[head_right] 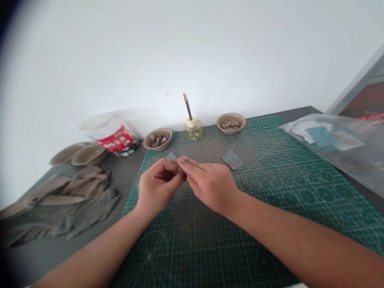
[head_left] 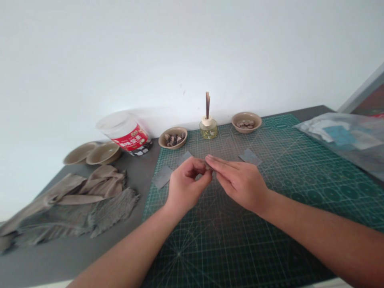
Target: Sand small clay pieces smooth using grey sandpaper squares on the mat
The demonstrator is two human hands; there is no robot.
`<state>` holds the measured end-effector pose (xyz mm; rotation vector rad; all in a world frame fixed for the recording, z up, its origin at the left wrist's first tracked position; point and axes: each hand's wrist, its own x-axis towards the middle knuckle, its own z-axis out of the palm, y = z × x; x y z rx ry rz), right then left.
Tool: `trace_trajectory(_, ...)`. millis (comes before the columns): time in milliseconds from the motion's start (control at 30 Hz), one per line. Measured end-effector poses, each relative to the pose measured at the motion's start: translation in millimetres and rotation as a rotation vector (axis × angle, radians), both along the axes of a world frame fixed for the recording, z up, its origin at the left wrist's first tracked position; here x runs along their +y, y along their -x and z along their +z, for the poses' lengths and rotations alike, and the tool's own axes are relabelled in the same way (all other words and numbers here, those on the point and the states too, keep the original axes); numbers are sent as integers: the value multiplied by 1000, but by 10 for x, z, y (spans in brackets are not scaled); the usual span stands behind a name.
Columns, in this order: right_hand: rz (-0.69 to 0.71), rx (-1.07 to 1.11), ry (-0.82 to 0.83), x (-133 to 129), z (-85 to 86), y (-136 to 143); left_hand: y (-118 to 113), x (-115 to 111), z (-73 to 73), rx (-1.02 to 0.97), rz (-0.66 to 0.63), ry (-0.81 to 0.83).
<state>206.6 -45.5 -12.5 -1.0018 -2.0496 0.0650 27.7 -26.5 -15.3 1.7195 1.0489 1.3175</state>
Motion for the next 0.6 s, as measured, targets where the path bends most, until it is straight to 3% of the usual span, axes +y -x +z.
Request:
trace_trajectory(233, -90, 27, 137, 66, 5, -49, -2, -17, 63, -157, -67, 7)
trace_trajectory(400, -83, 67, 165, 47, -7, -45, 13, 21, 81, -146, -41, 114)
trace_trajectory(600, -154, 102, 212, 110, -51, -89, 15, 30, 98, -185, -37, 108)
